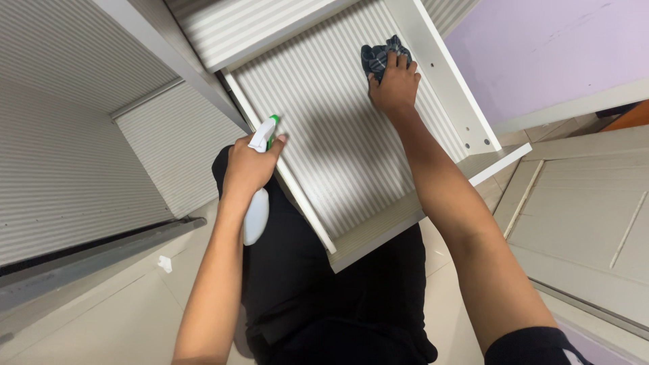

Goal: The person sprays a cleaning solution into an open white drawer and wipes the interior surfaces with a dark cloth. The person continues to wipe the drawer's bottom and sides repeatedly.

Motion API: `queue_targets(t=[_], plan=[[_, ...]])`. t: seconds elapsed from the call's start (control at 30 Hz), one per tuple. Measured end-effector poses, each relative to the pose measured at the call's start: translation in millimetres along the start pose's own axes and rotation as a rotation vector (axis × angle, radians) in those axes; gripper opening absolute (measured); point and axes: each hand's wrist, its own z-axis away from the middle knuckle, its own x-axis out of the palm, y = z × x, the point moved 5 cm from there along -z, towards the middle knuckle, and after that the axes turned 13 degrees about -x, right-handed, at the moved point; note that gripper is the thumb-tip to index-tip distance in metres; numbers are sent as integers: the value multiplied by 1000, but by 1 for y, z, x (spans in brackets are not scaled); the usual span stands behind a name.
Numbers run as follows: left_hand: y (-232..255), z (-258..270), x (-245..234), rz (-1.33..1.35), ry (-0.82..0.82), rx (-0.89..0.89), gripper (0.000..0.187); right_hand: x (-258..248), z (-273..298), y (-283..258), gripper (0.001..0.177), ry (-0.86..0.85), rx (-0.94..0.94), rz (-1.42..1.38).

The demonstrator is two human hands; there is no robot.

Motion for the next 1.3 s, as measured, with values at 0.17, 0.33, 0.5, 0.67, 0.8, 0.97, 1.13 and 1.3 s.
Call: queue_targets(t=[0.17,0.33,0.5,0.67,0.8,0.97,1.13,1.3], plan=[[0,9,-2,13,43,69,42,-19,0,-17,67,15,-115,-161],[0,20,-7,129,109,100,42,-30,25,-92,65,79,-600,-415],[2,17,-10,190,151,190,40,-23,69,-188,47,-183,-975,-477],[-7,8,-7,172,112,181,36,-16,68,-184,51,-468,-843,-527],[-8,2,-7,215,68,187,33,-11,34,-130,55,-402,-661,-399],[-9,3,-9,202,66,176,34,-26,-5,-19,60,-41,-110,-131],[-11,1,-10,245,21,179,33,-29,1,-13,72,119,-103,-207],[-13,0,-7,264,28,167,32,-19,38,-132,74,-65,-673,-374]])
